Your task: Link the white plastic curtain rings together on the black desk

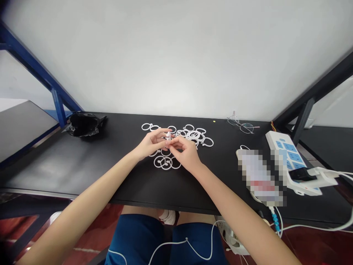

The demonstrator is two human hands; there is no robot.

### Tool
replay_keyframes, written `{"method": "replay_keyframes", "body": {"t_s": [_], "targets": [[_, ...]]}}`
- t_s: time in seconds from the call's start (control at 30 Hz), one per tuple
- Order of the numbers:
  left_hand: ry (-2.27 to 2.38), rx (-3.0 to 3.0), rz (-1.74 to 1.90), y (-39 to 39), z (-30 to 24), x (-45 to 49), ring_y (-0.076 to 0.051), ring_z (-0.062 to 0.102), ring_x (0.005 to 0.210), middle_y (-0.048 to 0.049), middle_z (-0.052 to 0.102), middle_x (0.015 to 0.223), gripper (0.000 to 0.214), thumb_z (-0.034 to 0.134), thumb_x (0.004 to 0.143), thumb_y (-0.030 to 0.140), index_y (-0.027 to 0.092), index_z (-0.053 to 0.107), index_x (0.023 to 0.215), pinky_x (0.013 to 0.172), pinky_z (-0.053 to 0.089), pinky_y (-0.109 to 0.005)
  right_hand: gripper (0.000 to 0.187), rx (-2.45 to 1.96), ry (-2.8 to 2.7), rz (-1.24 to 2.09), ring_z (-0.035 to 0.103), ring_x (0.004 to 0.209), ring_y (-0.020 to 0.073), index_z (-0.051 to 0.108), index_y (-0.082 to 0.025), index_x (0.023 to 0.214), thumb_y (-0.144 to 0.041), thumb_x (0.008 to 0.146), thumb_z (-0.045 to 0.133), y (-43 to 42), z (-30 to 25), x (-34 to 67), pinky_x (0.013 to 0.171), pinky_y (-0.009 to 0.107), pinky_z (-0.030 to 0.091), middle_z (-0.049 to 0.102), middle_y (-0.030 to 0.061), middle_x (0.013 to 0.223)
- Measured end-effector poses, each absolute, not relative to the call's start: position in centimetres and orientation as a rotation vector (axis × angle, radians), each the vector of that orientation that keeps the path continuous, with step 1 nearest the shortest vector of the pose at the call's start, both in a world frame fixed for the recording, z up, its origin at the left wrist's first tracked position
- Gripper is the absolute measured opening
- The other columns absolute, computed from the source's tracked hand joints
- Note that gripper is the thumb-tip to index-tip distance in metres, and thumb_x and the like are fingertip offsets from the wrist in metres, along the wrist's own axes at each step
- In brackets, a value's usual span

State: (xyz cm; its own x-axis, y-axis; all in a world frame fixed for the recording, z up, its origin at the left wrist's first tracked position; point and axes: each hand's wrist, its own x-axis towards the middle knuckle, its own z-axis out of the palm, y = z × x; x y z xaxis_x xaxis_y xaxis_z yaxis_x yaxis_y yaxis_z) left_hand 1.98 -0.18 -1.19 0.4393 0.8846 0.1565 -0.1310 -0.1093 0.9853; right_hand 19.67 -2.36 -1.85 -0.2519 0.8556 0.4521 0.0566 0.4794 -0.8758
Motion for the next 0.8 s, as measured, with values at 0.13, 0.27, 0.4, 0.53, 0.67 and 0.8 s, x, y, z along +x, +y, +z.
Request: {"method": "replay_keyframes", "body": {"t_s": [0.13,0.27,0.4,0.53,0.67,0.8], "targets": [[0.708,1.470,1.027,-0.04,-1.42,1.90,-0.015,0.066,0.079,-0.0091,0.064,0.107,0.049,0.076,0.075,0.032,0.017,0.062,0.119,0.068,0.055,-0.026,0.007,-0.797,-1.765,0.796,0.071,0.069,0.0174,0.064,-0.021,0.087,-0.023,0.081,0.064,-2.59,-1.68,19.58,0.065,0.032,0.061,0.070,0.0025,0.078],[0.723,1.496,1.051,-0.19,-1.20,1.83,-0.013,0.065,0.074,-0.0079,0.066,0.102,0.044,0.077,0.073,0.030,0.016,0.066,0.114,0.064,0.052,-0.024,0.009,-0.771,-1.830,0.559,0.063,0.058,0.0122,0.063,-0.022,0.088,-0.018,0.081,0.060,-2.78,-1.38,19.77,0.057,0.028,0.057,0.067,0.0011,0.080],[0.725,1.517,1.053,-0.28,-1.13,1.82,-0.015,0.066,0.077,-0.0079,0.068,0.102,0.045,0.078,0.072,0.030,0.016,0.067,0.114,0.068,0.053,-0.026,0.021,-0.779,-1.806,0.448,0.064,0.059,0.0128,0.063,-0.023,0.101,-0.018,0.083,0.055,-2.80,-1.28,20.06,0.056,0.028,0.056,0.069,0.0022,0.085],[0.717,1.553,1.045,-0.17,-1.42,1.96,-0.015,0.066,0.074,-0.0091,0.070,0.103,0.046,0.078,0.071,0.033,0.016,0.068,0.112,0.067,0.054,-0.027,0.019,-0.760,-1.827,0.411,0.061,0.058,0.0131,0.066,-0.024,0.101,-0.022,0.086,0.055,-2.83,-1.14,20.06,0.055,0.029,0.055,0.069,0.0031,0.083],[0.706,1.538,1.031,-0.08,-1.63,2.07,-0.016,0.067,0.074,-0.0095,0.070,0.101,0.045,0.079,0.070,0.036,0.014,0.069,0.108,0.069,0.055,-0.029,0.013,-0.759,-1.853,0.402,0.060,0.060,0.0143,0.068,-0.025,0.096,-0.025,0.088,0.057,-2.81,-1.17,19.92,0.053,0.029,0.055,0.067,0.0033,0.079],[0.710,1.550,1.024,-0.02,-1.70,1.95,-0.015,0.066,0.073,-0.0097,0.069,0.101,0.045,0.079,0.071,0.036,0.014,0.068,0.108,0.069,0.055,-0.030,0.013,-0.738,-1.848,0.446,0.062,0.065,0.0155,0.068,-0.025,0.095,-0.025,0.089,0.057,-2.74,-1.31,19.92,0.053,0.030,0.055,0.067,0.0045,0.082]]}}
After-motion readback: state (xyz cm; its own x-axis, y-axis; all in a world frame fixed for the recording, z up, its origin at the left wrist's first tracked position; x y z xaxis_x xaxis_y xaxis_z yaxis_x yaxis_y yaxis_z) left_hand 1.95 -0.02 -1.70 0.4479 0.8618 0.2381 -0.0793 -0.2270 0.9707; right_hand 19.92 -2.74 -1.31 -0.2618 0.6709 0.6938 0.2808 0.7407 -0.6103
